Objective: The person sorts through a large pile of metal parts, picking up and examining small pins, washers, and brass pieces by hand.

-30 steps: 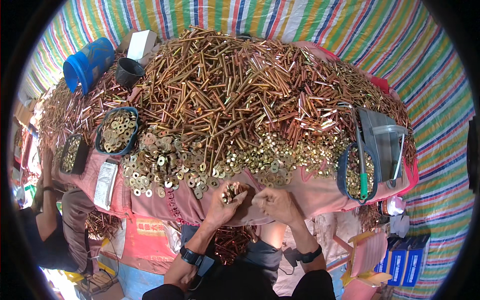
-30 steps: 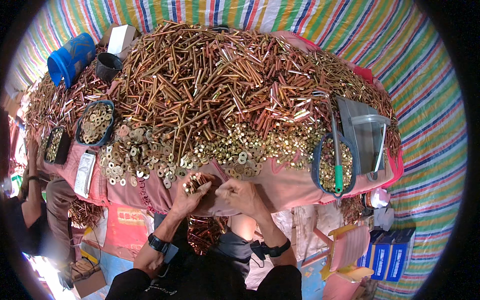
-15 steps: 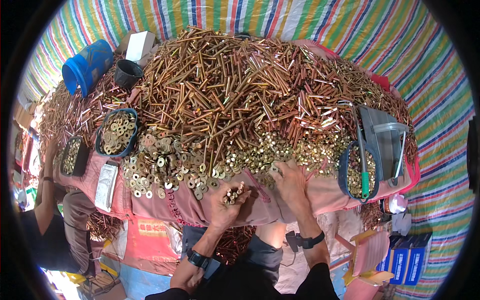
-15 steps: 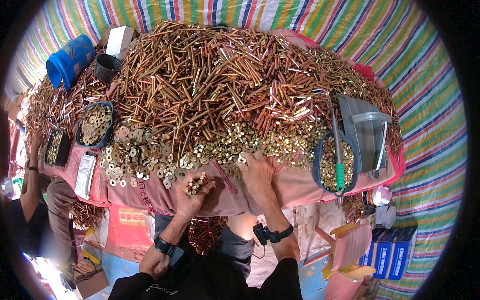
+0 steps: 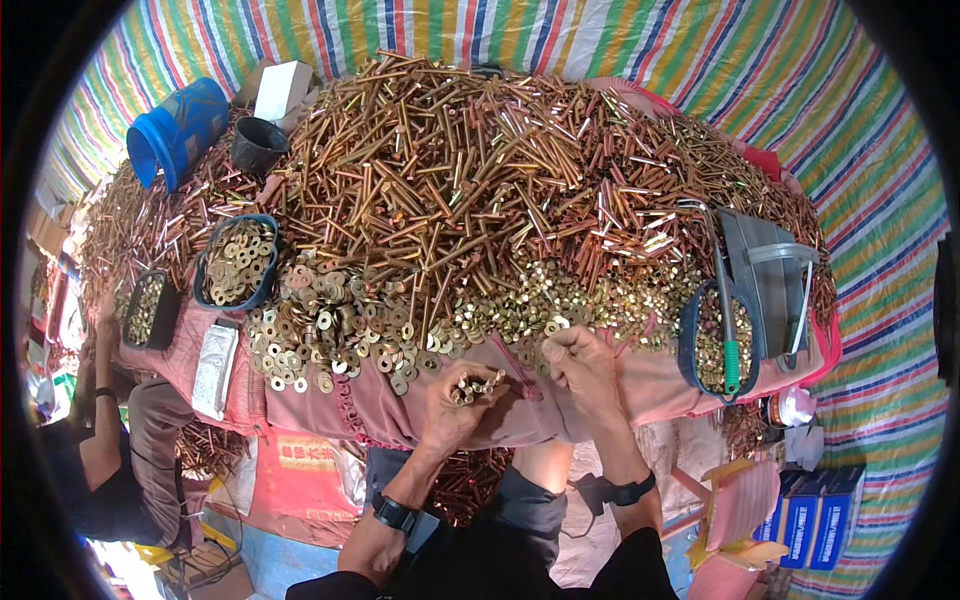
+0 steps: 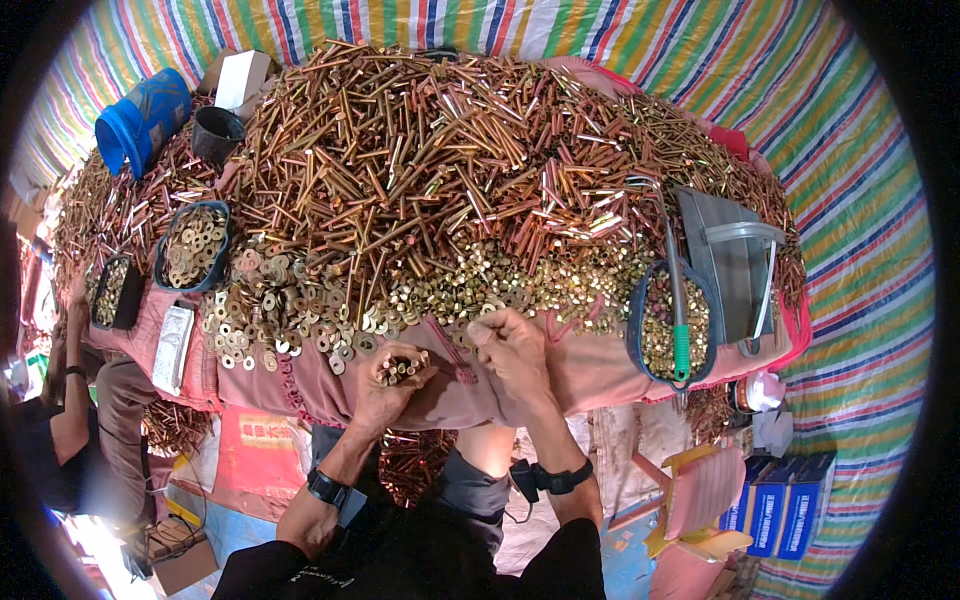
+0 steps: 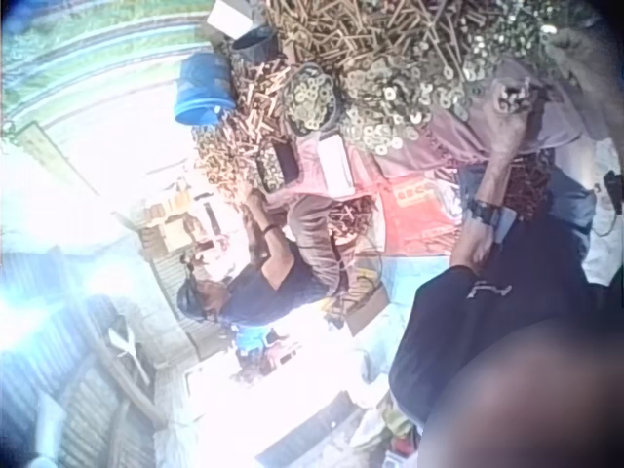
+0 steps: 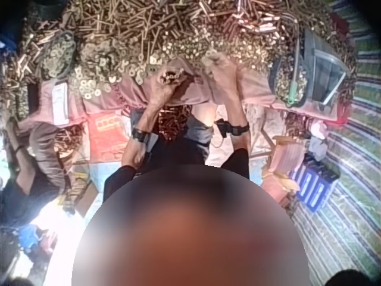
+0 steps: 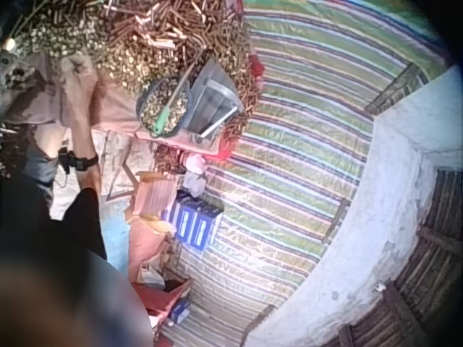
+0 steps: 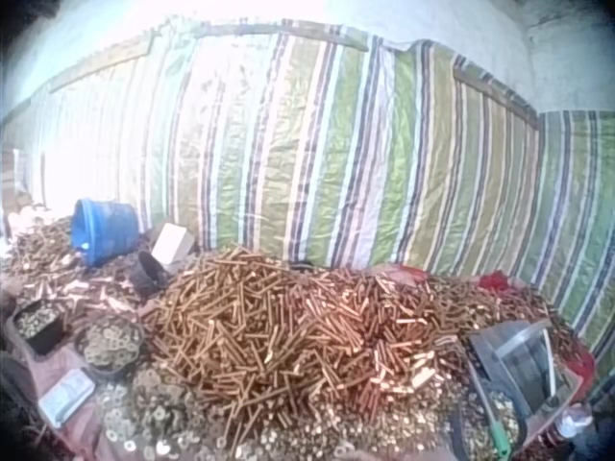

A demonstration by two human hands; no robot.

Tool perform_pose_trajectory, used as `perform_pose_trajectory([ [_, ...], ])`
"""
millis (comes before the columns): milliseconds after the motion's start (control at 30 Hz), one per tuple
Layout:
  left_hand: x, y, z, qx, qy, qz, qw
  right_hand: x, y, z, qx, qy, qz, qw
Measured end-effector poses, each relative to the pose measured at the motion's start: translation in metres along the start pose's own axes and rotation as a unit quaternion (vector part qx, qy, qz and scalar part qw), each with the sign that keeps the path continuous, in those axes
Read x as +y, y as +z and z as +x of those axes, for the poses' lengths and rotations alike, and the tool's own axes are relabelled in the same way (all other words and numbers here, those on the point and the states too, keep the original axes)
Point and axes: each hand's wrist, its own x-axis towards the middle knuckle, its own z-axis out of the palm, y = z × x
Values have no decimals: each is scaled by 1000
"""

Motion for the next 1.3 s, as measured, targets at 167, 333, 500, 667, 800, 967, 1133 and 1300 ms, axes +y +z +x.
perform_pose_trajectory([
  [167, -3, -2, 0, -6, -28, -15, 999, -13, 42, -18, -73, 32, 2, 997],
  [333, -10, -4, -3, -12, -1, -7, 1000, -17, 57, -20, -53, 32, -35, 997],
  [500, -17, -3, -3, -2, 5, -10, 1000, -16, 50, -22, -15, -11, -133, 991],
  [667, -16, -4, -2, -7, -23, -25, 999, -28, 1, 42, 158, -306, -465, 815],
  [800, -14, -4, -1, -5, -27, -25, 999, -39, -32, 103, 218, -221, -565, 765],
  [967, -12, -5, -1, -7, -16, -25, 1000, -52, -35, 152, 214, -54, -642, 735],
  [1133, -16, -1, 1, 1, -42, -49, 998, -60, -40, 152, 162, 4, -666, 728],
  [1300, -15, -1, 0, 10, -39, -28, 999, -77, -38, 79, 86, 87, -334, 935],
])
